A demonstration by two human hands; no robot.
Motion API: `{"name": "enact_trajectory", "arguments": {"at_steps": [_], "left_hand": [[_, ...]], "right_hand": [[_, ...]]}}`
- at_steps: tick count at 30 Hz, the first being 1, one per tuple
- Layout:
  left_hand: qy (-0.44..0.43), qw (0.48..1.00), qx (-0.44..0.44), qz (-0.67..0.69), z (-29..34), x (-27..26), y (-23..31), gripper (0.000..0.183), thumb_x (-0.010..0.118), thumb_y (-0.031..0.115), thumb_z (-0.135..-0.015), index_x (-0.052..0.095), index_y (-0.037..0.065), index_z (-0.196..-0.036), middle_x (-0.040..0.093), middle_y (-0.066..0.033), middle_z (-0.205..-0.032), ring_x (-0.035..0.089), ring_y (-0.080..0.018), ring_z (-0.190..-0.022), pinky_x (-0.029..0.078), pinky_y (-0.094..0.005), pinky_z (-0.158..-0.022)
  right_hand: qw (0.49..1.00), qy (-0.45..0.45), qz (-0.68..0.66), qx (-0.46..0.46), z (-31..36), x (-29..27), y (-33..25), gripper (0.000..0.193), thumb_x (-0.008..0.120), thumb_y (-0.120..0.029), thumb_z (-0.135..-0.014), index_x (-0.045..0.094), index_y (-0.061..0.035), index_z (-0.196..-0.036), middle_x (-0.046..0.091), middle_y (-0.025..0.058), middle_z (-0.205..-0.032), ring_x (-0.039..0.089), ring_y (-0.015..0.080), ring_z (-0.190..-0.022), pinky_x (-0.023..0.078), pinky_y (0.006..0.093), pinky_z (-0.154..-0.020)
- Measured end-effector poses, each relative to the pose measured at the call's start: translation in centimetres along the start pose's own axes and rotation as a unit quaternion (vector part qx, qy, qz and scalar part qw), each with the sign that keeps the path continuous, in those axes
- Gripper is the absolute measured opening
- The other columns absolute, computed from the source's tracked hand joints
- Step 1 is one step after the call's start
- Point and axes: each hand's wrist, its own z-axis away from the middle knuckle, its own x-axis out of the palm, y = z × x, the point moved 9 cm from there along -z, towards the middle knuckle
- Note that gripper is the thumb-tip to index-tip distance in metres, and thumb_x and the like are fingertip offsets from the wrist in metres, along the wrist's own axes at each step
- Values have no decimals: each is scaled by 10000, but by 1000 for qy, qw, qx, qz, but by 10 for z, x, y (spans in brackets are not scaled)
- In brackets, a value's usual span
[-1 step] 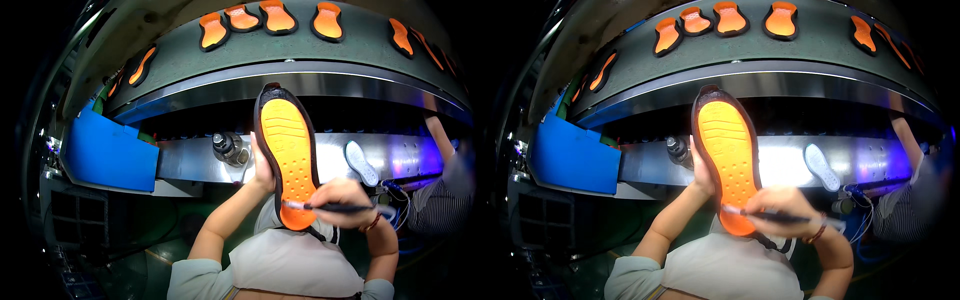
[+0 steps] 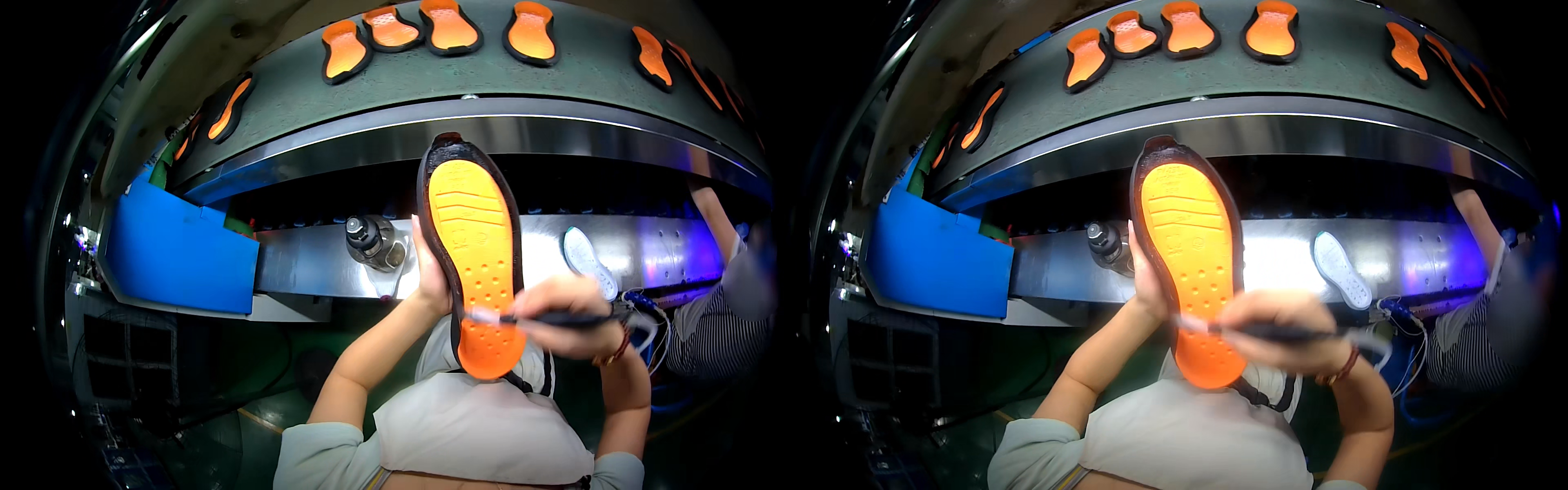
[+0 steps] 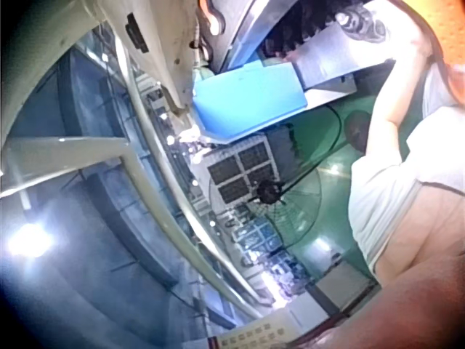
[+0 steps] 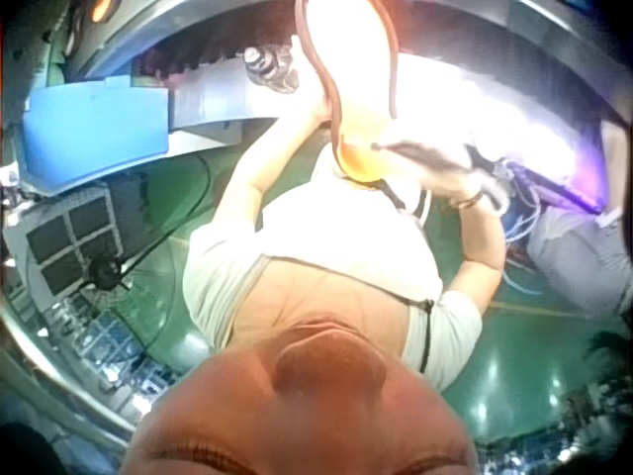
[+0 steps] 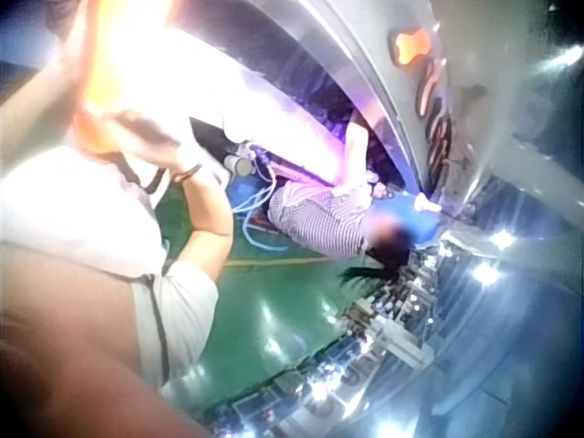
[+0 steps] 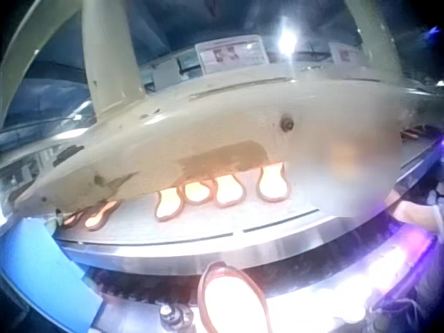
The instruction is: The person picks up orange shoe soles from a conveyor belt and applies a dark substance to the edges and surface using a brush. The person repeatedly picks up soles, applies the substance, and places them back on the belt.
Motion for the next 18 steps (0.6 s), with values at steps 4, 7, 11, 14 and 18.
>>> {"name": "enact_trajectory", "arguments": {"at_steps": [4, 7, 11, 14, 18], "left_hand": [[-7, 998, -34, -59, 4, 27, -18, 846, 121, 723, -768, 272, 94, -1313, 426, -123, -1243, 475, -258, -1090, 384, -390, -929], [8, 995, 6, -97, 2, 31, -5, 846, 152, 724, -767, 304, 83, -1298, 417, -128, -1260, 447, -262, -1121, 353, -389, -956], [-138, 983, 36, 117, 5, 32, 5, 825, 191, 714, -775, 329, 79, -1283, 418, -120, -1263, 452, -263, -1109, 356, -371, -947], [-16, 988, 116, -104, 1, 25, 18, 720, 185, 657, -819, 341, 120, -1272, 429, -97, -1251, 467, -245, -1094, 379, -352, -932], [-20, 991, 114, -61, -7, 11, 25, 843, 199, 729, -755, 297, 84, -1290, 418, -168, -1239, 468, -322, -1075, 402, -433, -897]], "right_hand": [[987, 154, -47, -18, -30, -51, 11, 159, 645, 9, -696, 619, 7, -853, 646, 111, -802, 629, 146, -716, 492, 241, -638], [991, 54, -31, -117, -32, -23, -5, 158, 678, -6, -670, 636, -2, -821, 648, 109, -804, 631, 163, -735, 484, 234, -625], [980, -18, -193, -43, -21, -12, 3, 132, 647, 7, -713, 631, 5, -845, 646, 116, -826, 628, 170, -767, 489, 255, -706], [990, 70, -126, -3, -15, -31, 29, 125, 660, -2, -706, 639, -16, -828, 649, 107, -826, 606, 173, -781, 477, 266, -688], [987, -85, -90, -105, -4, 1, -3, 174, 713, -70, -667, 661, -59, -833, 665, 40, -842, 513, 132, -809, 366, 266, -778]]}}
